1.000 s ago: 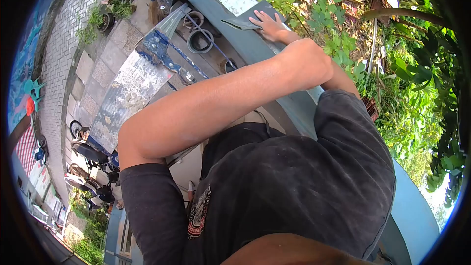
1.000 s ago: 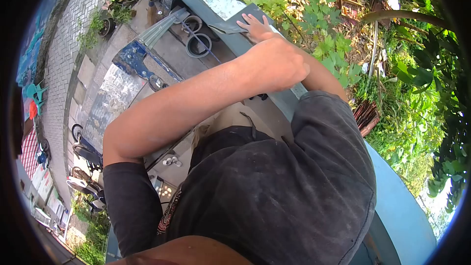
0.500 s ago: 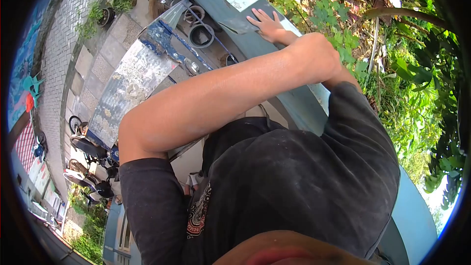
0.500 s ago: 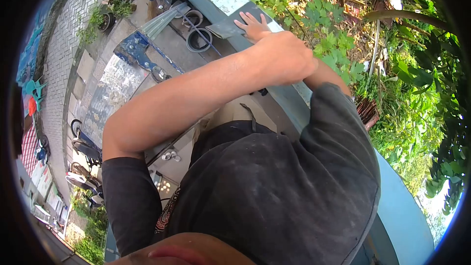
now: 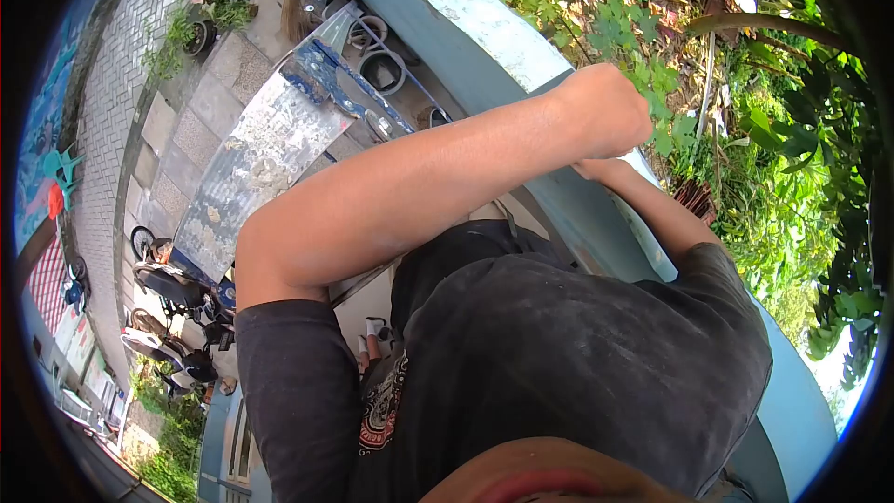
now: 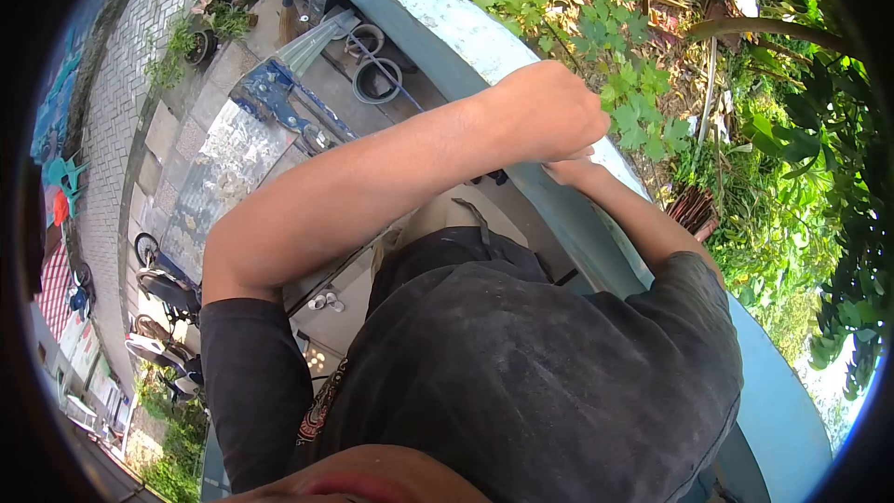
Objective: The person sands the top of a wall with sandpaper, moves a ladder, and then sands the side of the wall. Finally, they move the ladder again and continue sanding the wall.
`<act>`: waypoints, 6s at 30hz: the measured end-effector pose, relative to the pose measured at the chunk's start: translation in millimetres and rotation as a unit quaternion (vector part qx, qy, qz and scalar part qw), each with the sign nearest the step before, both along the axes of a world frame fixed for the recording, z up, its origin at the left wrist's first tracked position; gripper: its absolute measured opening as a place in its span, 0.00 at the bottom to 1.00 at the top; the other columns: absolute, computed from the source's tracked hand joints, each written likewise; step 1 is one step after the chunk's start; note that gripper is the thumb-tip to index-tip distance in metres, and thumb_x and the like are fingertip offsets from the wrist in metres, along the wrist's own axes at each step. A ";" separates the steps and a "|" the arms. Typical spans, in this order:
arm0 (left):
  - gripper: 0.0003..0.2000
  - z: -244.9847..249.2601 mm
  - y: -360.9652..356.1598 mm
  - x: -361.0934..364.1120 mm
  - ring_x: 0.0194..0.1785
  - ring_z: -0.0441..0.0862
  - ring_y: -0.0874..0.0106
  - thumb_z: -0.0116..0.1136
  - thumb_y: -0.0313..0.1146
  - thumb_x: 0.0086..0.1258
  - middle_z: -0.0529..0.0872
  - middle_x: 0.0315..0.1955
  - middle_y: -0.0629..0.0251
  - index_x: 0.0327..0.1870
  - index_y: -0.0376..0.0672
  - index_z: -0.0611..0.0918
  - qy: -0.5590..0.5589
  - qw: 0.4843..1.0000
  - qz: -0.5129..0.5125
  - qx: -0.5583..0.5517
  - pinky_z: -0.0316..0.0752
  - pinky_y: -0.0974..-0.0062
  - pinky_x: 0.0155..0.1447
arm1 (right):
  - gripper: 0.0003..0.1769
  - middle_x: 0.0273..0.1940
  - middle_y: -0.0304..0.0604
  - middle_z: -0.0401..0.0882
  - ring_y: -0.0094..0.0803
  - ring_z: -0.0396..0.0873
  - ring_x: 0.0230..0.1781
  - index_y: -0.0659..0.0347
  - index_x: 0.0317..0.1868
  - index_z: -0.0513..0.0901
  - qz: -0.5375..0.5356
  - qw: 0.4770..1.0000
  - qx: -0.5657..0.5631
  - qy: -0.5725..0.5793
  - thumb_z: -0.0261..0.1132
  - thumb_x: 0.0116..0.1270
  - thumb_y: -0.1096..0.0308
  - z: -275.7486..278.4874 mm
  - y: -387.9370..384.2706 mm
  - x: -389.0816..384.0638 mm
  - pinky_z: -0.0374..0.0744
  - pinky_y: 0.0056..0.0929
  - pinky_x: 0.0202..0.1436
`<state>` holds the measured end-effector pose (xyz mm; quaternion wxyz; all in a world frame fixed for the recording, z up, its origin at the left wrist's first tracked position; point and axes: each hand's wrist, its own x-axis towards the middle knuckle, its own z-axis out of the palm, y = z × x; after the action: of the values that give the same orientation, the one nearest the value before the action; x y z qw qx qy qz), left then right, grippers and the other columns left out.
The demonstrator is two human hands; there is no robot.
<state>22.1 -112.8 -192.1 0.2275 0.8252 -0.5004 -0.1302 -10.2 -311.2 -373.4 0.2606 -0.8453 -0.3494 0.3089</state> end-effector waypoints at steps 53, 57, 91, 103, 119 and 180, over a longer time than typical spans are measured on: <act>0.02 -11.7 2.6 -7.5 0.36 0.92 0.61 0.67 0.28 0.57 0.92 0.29 0.59 0.29 0.43 0.88 -0.057 0.993 0.047 -0.087 0.84 0.63 0.38 | 0.37 0.88 0.43 0.39 0.46 0.42 0.88 0.37 0.85 0.54 0.083 0.960 -0.246 -0.104 0.56 0.80 0.59 -130.5 88.2 135.9 0.47 0.76 0.80; 0.02 -7.7 5.5 -4.0 0.36 0.92 0.61 0.67 0.29 0.57 0.92 0.28 0.59 0.29 0.43 0.88 -0.072 0.992 0.048 -0.090 0.85 0.63 0.38 | 0.44 0.88 0.40 0.40 0.43 0.41 0.88 0.35 0.85 0.54 0.086 0.965 -0.180 -0.168 0.65 0.74 0.61 -54.0 -19.6 40.8 0.45 0.72 0.82; 0.05 -7.7 0.2 -5.2 0.42 0.92 0.60 0.65 0.31 0.61 0.93 0.34 0.60 0.32 0.43 0.91 -0.015 0.997 0.035 -0.068 0.85 0.62 0.43 | 0.43 0.88 0.43 0.38 0.48 0.42 0.88 0.38 0.85 0.55 0.083 0.962 -0.225 -0.127 0.62 0.74 0.66 -79.7 44.1 68.7 0.47 0.75 0.81; 0.04 -16.5 -9.4 -4.1 0.40 0.92 0.60 0.66 0.30 0.60 0.93 0.32 0.60 0.30 0.44 0.91 -0.046 0.998 0.036 -0.026 0.85 0.61 0.41 | 0.37 0.79 0.53 0.63 0.54 0.55 0.82 0.53 0.77 0.70 0.049 0.989 -0.133 0.035 0.65 0.66 0.66 28.7 -103.0 -15.6 0.55 0.58 0.83; 0.04 -12.7 -0.5 -6.5 0.41 0.92 0.61 0.67 0.30 0.59 0.93 0.33 0.60 0.31 0.44 0.92 -0.034 0.997 0.038 -0.061 0.86 0.62 0.42 | 0.37 0.88 0.44 0.39 0.46 0.41 0.88 0.35 0.86 0.51 0.113 0.945 -0.267 -0.150 0.55 0.81 0.59 -149.5 103.6 140.8 0.48 0.75 0.81; 0.06 -1.0 7.0 0.7 0.45 0.92 0.61 0.65 0.31 0.64 0.93 0.38 0.62 0.38 0.42 0.90 -0.026 0.999 0.011 -0.023 0.86 0.61 0.43 | 0.40 0.88 0.43 0.37 0.46 0.41 0.88 0.40 0.85 0.55 0.110 0.959 -0.226 -0.131 0.59 0.77 0.60 -50.3 9.0 39.0 0.44 0.72 0.83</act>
<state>22.8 -105.8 -193.1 0.2351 0.8280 -0.5002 -0.0946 28.8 -302.2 -423.8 -0.0204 -0.8716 -0.3922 0.2935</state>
